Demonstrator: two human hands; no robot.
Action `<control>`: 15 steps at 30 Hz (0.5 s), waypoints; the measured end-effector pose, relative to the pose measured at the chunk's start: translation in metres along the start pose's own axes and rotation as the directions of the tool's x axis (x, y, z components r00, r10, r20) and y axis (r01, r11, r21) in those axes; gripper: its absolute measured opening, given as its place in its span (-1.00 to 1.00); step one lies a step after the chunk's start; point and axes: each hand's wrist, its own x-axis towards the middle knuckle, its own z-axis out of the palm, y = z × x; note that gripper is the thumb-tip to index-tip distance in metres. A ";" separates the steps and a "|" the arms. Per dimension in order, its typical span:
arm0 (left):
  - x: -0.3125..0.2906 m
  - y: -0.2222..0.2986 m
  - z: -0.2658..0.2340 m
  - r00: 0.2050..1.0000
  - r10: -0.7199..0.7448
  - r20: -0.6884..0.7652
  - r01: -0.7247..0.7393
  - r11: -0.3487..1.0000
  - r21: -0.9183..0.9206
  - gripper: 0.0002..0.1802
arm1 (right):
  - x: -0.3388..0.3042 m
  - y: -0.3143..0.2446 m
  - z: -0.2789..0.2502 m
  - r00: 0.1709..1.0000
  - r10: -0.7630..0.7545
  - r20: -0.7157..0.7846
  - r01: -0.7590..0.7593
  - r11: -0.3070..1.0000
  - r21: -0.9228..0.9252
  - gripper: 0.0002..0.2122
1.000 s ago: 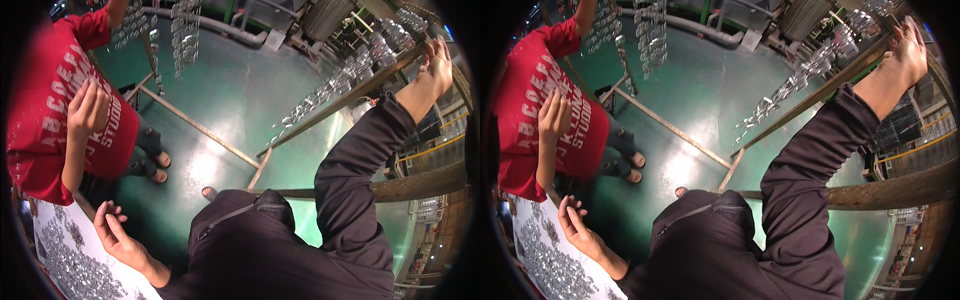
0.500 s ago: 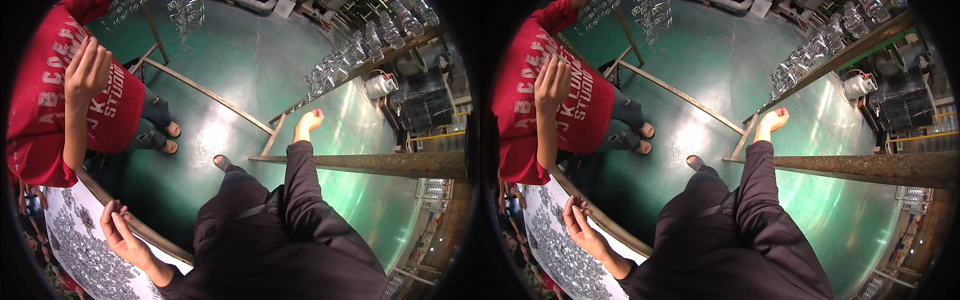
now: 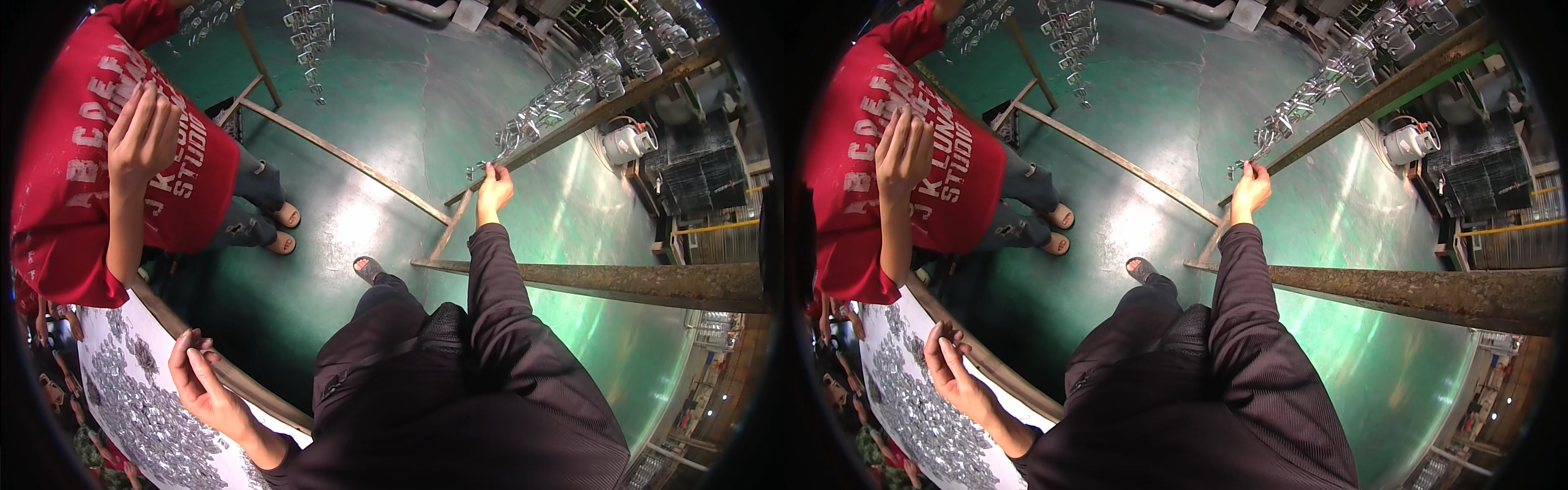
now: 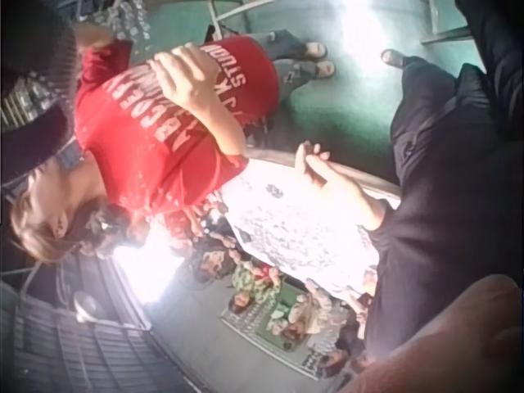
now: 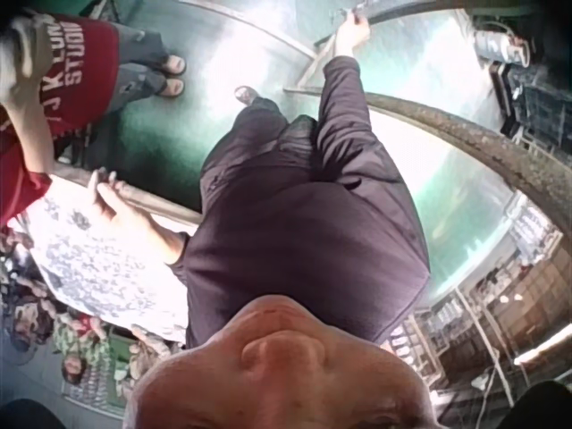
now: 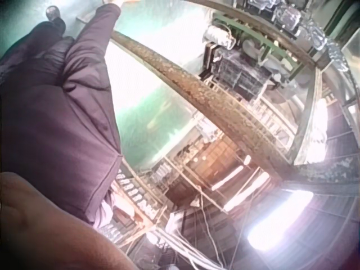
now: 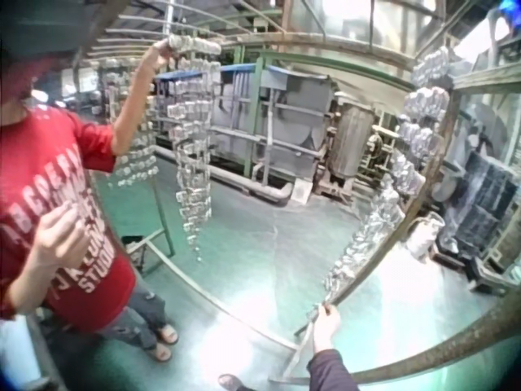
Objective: The person sorts small metal components on a table by hand and hangs them one at a time onto a metal rack with multiple hooks.
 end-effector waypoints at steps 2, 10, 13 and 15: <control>-0.003 0.000 -0.001 1.000 -0.005 -0.003 0.005 1.000 -0.005 -0.76 | -0.006 -0.005 -0.003 1.000 0.008 0.008 -0.008 1.000 0.023 -0.82; -0.024 0.000 -0.011 0.999 -0.009 -0.039 0.006 0.996 -0.086 -0.78 | -0.020 -0.001 -0.015 0.982 0.161 0.103 -0.190 0.886 0.424 -0.88; -0.031 -0.004 -0.018 0.998 -0.003 -0.055 -0.003 0.994 -0.105 -0.78 | -0.031 -0.011 -0.034 0.952 0.262 0.157 -0.305 0.846 0.438 -0.90; -0.034 -0.007 -0.016 0.998 -0.037 -0.058 0.029 0.992 -0.127 -0.77 | -0.037 -0.008 -0.042 0.964 0.175 0.201 -0.243 0.886 0.396 -0.90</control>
